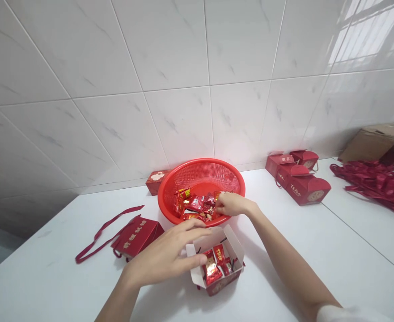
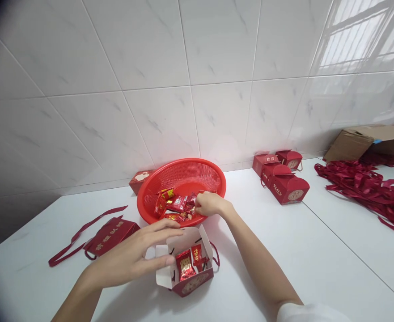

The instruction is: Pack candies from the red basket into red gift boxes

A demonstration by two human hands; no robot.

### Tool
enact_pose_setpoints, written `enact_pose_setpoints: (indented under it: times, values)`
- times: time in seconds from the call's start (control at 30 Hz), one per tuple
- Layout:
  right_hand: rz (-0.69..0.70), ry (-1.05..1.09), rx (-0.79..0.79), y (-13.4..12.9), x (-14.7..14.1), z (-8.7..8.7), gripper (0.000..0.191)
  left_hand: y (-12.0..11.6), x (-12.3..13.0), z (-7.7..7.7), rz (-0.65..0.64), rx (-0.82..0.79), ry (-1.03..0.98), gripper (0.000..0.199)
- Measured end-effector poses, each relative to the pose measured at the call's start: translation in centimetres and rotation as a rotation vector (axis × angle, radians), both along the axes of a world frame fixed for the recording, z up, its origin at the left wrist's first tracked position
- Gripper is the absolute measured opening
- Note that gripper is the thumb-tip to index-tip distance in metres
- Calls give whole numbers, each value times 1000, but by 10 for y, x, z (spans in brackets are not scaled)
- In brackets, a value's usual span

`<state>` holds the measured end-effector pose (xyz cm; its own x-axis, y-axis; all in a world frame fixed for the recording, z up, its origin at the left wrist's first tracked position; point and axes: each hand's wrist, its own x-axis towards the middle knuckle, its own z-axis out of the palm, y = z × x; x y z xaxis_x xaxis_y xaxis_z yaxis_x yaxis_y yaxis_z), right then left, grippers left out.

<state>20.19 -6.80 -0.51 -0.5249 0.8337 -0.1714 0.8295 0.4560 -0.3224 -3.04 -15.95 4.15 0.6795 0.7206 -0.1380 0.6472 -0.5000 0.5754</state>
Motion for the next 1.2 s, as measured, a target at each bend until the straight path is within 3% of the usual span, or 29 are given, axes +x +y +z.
enact_pose_setpoints:
  times: [0.17,0.27,0.37,0.5,0.57,0.7,0.83,0.97,1.2]
  values:
    - [-92,289,2,6,3,-6,20,27,3,-16,87,96,-292,28]
    - [-214,421,45,8,5,-6,25,53,13,-29,139,142,-314,26]
    - [-264,424,62,8,5,-6,26,82,28,-39,95,110,-150,30]
    - [-275,389,60,9,3,-9,27,111,48,-47,-128,-36,169,42]
    - [-263,337,67,8,1,-11,28,117,54,-52,-180,-42,244,45]
    - [-242,151,82,3,-3,-11,33,117,57,-61,-170,54,232,38]
    - [-192,-34,56,-4,-8,-9,39,111,57,-66,-166,37,254,23]
    - [-176,-117,28,-10,-12,-5,41,104,58,-63,-120,58,270,10]
    - [-160,-150,21,-15,-15,-2,43,91,58,-56,19,167,278,11]
